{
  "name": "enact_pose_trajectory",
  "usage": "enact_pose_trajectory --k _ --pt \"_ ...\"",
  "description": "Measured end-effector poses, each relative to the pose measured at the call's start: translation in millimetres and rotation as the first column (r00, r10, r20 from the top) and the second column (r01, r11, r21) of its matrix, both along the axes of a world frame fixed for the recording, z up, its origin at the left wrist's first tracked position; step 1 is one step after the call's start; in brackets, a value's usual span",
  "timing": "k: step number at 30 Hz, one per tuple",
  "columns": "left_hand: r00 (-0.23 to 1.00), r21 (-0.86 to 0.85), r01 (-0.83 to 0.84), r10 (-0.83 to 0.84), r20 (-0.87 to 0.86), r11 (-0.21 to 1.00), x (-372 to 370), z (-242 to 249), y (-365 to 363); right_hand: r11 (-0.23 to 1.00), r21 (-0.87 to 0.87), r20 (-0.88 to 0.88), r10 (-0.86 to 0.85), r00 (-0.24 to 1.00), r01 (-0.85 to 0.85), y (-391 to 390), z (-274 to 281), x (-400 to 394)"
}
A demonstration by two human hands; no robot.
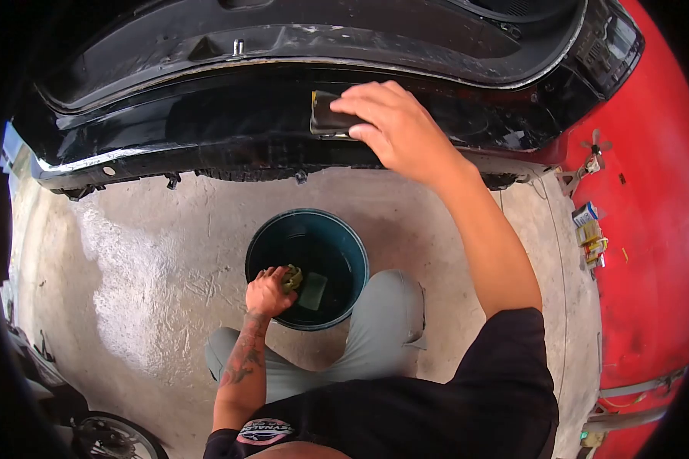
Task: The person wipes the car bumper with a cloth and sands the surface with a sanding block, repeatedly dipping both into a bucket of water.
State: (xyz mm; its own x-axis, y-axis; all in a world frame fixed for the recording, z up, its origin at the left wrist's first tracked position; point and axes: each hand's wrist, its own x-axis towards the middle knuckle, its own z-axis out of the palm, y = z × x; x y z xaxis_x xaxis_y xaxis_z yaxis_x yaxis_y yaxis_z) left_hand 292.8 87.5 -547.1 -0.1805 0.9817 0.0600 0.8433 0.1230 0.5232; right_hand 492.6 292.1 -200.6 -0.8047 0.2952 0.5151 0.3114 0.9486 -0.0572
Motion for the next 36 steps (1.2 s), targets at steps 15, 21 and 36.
enact_pose_trajectory --k 15,21,36 --pt "1.0 -0.03 0.012 -0.011 0.02 0.999 -1 0 1 0.984 -0.17 0.094 -0.038 0.995 0.054 -25 10 40" --pt "1.0 -0.061 0.015 -0.014 0.012 0.998 0 1 1 0.995 -0.104 0.048 0.006 0.999 -0.001 -3 10 17" --pt "1.0 -0.011 0.008 -0.008 -0.018 1.0 0 -4 -1 0.997 0.082 0.019 0.006 1.0 -0.008 40 2 -22"
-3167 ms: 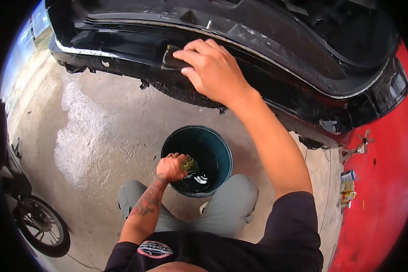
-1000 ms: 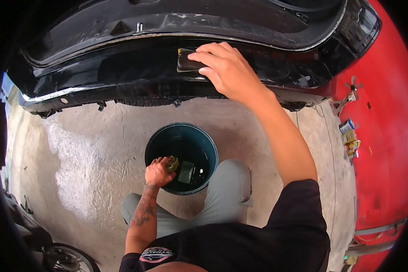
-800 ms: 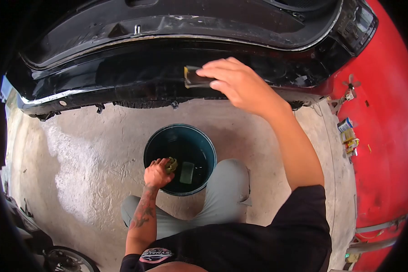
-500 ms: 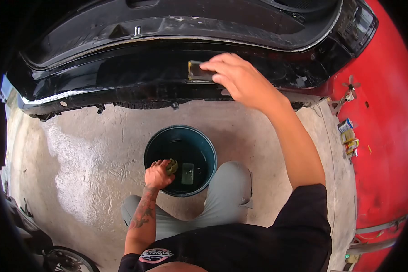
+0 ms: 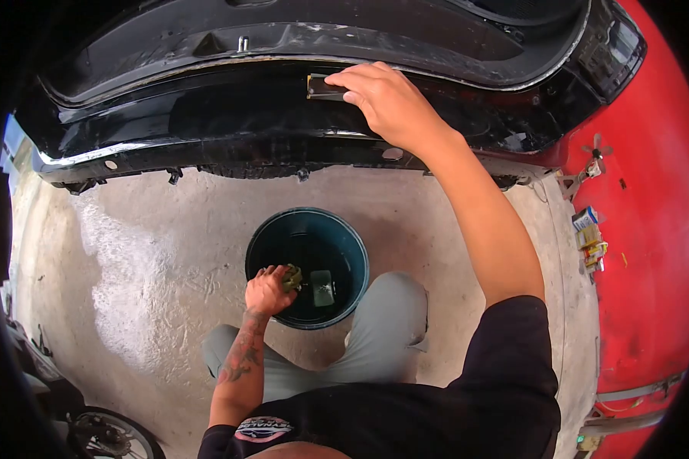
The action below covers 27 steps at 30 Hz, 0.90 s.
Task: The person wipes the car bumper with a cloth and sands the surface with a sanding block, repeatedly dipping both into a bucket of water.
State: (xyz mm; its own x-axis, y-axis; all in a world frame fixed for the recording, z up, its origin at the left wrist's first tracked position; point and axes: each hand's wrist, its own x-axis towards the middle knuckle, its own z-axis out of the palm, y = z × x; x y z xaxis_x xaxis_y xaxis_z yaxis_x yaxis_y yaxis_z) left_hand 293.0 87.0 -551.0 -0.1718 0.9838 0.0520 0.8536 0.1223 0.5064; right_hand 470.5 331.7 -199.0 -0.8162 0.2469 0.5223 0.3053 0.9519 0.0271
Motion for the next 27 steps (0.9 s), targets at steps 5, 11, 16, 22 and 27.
enact_pose_trajectory --k 5,11,16,22,27 --pt "1.0 -0.001 -0.009 0.009 0.011 1.0 0 3 1 0.997 -0.011 0.043 -0.075 0.996 0.075 -33 3 23" --pt "1.0 -0.013 -0.01 0.01 0.002 1.0 1 1 1 0.999 0.016 -0.004 -0.05 0.999 0.05 -2 1 -13" --pt "1.0 0.0 -0.013 0.013 0.009 1.0 0 1 1 0.997 0.068 0.003 -0.035 0.999 0.035 -18 1 5" --pt "1.0 -0.022 -0.011 0.011 0.0 1.0 1 0 1 1.0 0.024 -0.054 0.005 0.999 -0.003 -2 -4 -23" --pt "1.0 -0.019 -0.011 0.012 0.026 1.0 -1 3 0 0.999 0.007 -0.033 -0.033 0.999 0.033 -19 -4 -11"
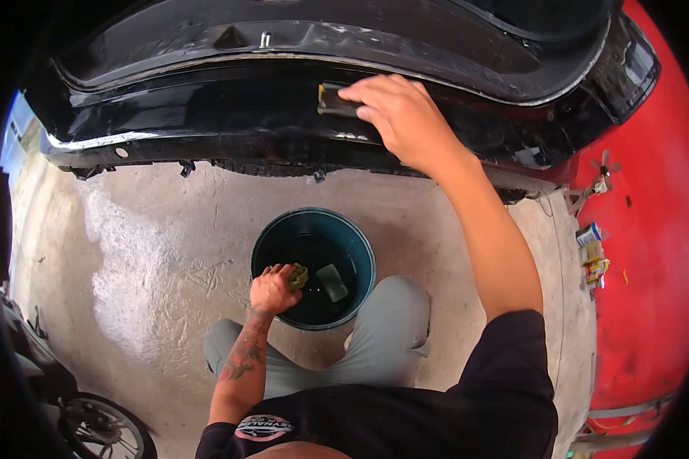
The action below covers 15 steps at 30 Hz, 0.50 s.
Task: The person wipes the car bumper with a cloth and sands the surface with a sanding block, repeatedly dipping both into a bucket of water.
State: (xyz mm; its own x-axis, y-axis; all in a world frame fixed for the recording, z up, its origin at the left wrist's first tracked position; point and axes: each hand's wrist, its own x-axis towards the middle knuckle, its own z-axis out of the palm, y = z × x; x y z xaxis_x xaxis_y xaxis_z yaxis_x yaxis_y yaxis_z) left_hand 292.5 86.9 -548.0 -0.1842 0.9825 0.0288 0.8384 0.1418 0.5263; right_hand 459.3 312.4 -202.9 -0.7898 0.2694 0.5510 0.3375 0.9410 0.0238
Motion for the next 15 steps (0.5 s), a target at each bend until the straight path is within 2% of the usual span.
enact_pose_trajectory --k 8,15 --pt "1.0 -0.036 -0.002 0.001 -0.019 0.999 1 0 1 0.999 -0.013 0.006 0.045 0.999 -0.045 14 1 -32" --pt "1.0 -0.021 0.006 -0.006 -0.02 1.0 0 -1 0 0.997 0.016 -0.018 0.071 0.997 -0.071 -10 -4 -21"
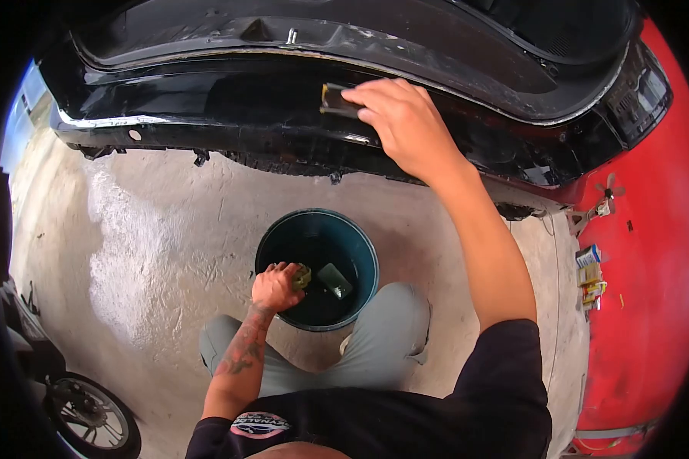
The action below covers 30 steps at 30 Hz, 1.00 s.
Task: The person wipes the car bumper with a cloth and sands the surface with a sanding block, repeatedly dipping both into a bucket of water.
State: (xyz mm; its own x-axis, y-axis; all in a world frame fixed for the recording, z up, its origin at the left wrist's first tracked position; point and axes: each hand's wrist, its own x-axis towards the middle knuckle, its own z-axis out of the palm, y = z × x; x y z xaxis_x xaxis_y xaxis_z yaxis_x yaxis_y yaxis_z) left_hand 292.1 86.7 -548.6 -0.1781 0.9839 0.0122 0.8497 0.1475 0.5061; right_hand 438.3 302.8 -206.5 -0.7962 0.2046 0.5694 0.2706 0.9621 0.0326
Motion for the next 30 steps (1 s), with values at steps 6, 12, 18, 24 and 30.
enact_pose_trajectory --k 6,12,18,24,30 --pt "0.999 -0.006 -0.01 0.01 0.031 1.0 0 1 0 1.0 0.0 -0.018 0.027 0.999 -0.027 1 0 -17" --pt "1.0 -0.022 0.001 -0.001 0.003 1.0 0 3 0 0.997 0.064 -0.034 0.046 0.998 -0.043 8 -1 -39" --pt "1.0 0.008 -0.019 0.019 0.011 1.0 0 -1 0 0.999 0.022 -0.004 0.033 0.999 -0.033 -11 -3 -33" --pt "1.0 0.007 0.006 -0.006 0.026 1.0 -1 1 -1 0.996 0.059 -0.04 0.07 0.997 -0.067 2 -3 -72" --pt "1.0 0.027 -0.007 0.007 -0.001 1.0 0 -1 -1 0.996 0.057 -0.016 0.076 0.997 -0.075 -25 -5 -60"
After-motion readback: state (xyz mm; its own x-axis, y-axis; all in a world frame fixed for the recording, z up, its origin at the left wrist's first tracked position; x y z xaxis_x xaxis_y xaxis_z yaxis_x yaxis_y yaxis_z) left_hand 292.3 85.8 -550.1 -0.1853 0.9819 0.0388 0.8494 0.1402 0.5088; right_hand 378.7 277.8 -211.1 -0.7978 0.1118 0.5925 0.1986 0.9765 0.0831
